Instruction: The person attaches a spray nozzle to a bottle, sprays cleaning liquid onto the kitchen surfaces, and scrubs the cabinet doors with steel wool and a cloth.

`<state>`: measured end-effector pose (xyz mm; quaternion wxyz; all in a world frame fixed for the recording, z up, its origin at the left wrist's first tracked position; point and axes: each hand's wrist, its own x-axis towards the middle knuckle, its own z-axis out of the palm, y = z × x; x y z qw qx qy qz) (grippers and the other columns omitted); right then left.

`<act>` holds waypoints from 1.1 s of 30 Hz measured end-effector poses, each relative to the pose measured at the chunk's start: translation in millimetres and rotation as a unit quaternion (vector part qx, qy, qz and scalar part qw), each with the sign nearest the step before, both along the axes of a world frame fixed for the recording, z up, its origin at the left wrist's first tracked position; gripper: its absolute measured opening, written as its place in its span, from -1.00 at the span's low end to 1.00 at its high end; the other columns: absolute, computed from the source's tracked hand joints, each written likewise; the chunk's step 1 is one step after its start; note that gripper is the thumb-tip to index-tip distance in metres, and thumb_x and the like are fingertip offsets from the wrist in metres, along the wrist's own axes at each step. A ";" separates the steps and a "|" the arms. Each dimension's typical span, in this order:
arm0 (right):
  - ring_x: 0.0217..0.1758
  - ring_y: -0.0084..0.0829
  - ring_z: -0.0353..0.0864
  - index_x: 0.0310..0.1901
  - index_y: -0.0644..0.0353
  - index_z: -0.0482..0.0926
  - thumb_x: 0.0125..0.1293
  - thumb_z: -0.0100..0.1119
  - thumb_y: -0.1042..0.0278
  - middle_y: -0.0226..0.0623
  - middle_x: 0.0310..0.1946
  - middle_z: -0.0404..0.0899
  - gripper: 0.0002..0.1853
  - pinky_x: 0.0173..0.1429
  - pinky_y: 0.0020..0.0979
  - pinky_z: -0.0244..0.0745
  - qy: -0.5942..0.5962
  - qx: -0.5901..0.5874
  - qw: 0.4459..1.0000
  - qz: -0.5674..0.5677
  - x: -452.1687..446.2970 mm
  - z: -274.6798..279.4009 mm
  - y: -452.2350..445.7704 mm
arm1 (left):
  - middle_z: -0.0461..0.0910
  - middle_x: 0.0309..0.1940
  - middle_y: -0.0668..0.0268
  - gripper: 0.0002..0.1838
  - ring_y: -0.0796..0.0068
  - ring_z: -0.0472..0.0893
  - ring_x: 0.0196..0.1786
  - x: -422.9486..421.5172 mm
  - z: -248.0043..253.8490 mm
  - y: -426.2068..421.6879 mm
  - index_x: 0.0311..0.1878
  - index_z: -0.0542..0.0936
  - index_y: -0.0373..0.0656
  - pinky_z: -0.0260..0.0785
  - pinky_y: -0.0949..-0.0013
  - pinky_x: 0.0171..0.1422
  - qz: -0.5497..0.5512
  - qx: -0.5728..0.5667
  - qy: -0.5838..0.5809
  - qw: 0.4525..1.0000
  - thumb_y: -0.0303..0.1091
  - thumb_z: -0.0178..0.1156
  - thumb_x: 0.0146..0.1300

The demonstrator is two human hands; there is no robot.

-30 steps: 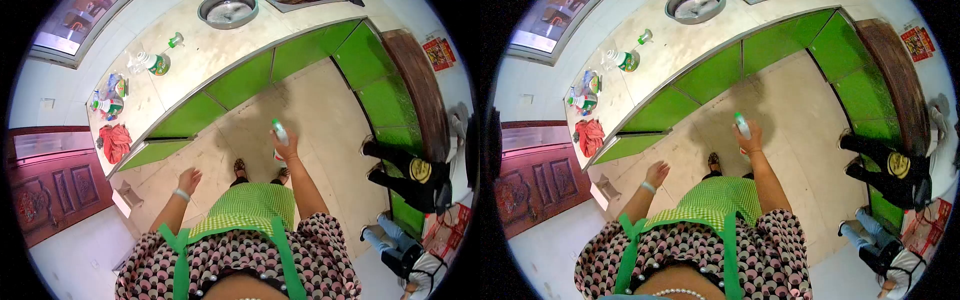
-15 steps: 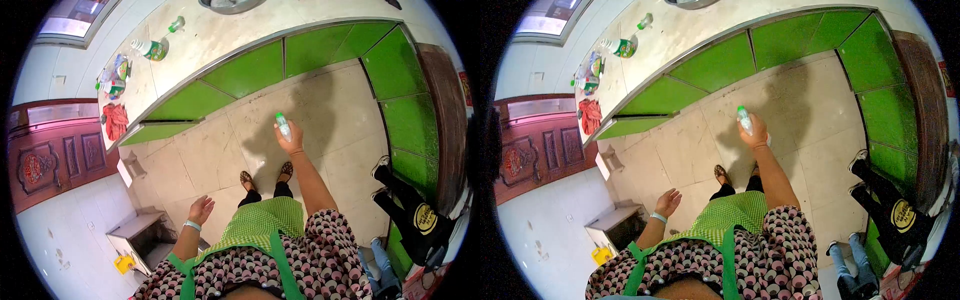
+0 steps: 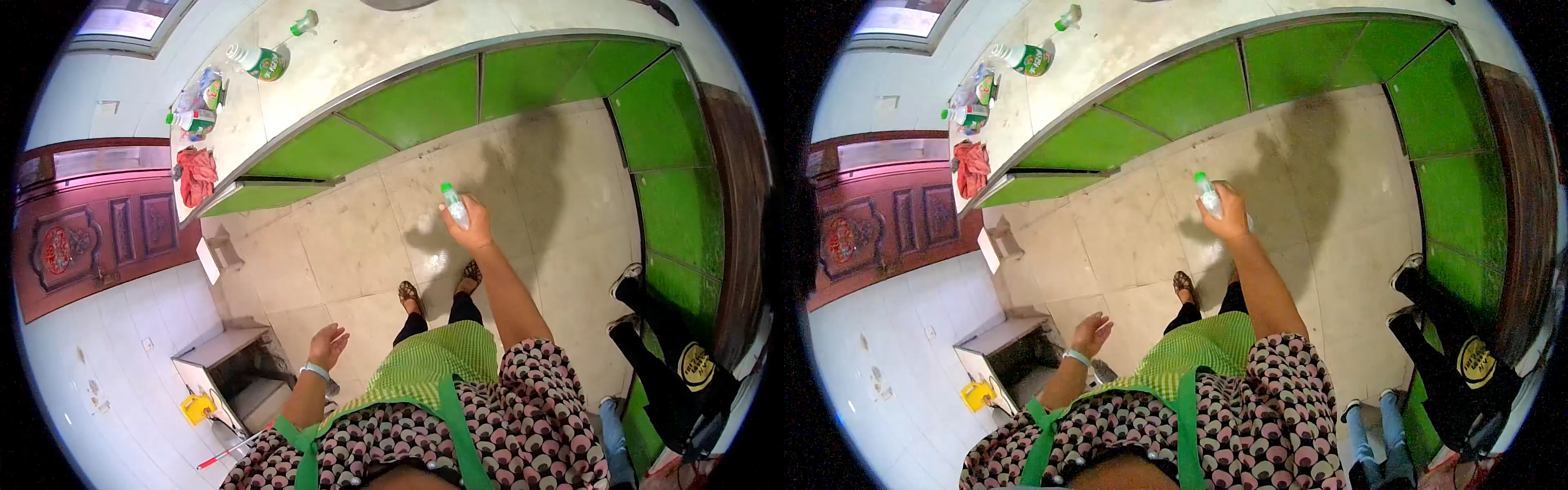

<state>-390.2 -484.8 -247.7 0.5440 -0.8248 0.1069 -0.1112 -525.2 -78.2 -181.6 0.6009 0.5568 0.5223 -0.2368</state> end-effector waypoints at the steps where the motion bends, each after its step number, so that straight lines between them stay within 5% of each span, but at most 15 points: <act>1: -0.30 -0.06 0.53 -0.33 0.31 0.46 0.03 0.27 0.31 -0.07 -0.37 0.51 -0.73 -0.21 -0.24 0.44 -0.030 0.036 0.999 -0.003 0.9 6.6 0.6 | 0.47 -0.13 0.13 -0.61 0.20 0.52 -0.10 -5.6 0.4 3.8 0.06 0.39 -0.28 0.45 0.30 0.00 0.001 0.009 0.006 1.000 -0.32 0.16 0.22; 4: -0.31 -0.05 0.51 -0.31 0.32 0.45 0.05 0.27 0.32 -0.06 -0.35 0.49 -0.72 -0.22 -0.24 0.43 -0.124 0.020 0.992 -0.006 10.0 18.2 3.8 | 0.46 -0.10 0.11 -0.58 0.18 0.51 -0.08 -13.5 -2.8 13.5 0.10 0.36 -0.29 0.45 0.29 0.02 0.004 0.013 0.009 1.000 -0.33 0.16 0.23; 13: -0.41 -0.06 0.49 -0.43 0.22 0.45 0.04 0.29 0.23 -0.15 -0.48 0.50 -0.74 -0.32 -0.21 0.39 0.007 0.012 0.997 -0.071 19.7 32.2 3.9 | 0.44 -0.02 0.10 -0.51 0.19 0.50 -0.03 9.7 13.9 -12.0 0.16 0.32 -0.29 0.41 0.32 0.09 0.002 -0.007 -0.015 1.000 -0.31 0.17 0.22; 19: -0.39 -0.06 0.50 -0.43 0.23 0.47 0.02 0.30 0.25 -0.13 -0.46 0.51 -0.75 -0.30 -0.21 0.41 -0.125 -0.012 0.992 -0.001 27.6 27.8 -7.5 | 0.45 -0.05 0.12 -0.57 0.20 0.51 -0.06 23.2 4.0 -2.8 0.09 0.38 -0.26 0.43 0.30 0.05 0.042 -0.058 -0.046 0.996 -0.32 0.20 0.20; 31: -0.38 -0.06 0.50 -0.40 0.24 0.48 -0.03 0.31 0.29 -0.10 -0.46 0.50 -0.74 -0.28 -0.22 0.43 -0.049 -0.009 0.998 -0.038 34.0 35.9 -1.5 | 0.39 0.01 0.08 -0.52 0.22 0.49 -0.02 26.4 1.7 -3.6 0.11 0.32 -0.31 0.50 0.37 0.01 0.043 -0.055 -0.020 0.997 -0.36 0.24 0.18; 33: -0.38 -0.07 0.50 -0.40 0.24 0.47 -0.02 0.31 0.28 -0.11 -0.46 0.50 -0.74 -0.27 -0.22 0.43 -0.119 0.006 0.991 -0.053 35.4 38.5 -12.0 | 0.39 0.01 0.08 -0.53 0.24 0.50 -0.03 28.7 0.7 -6.2 0.09 0.33 -0.32 0.52 0.38 -0.01 0.040 -0.054 -0.024 0.997 -0.36 0.24 0.18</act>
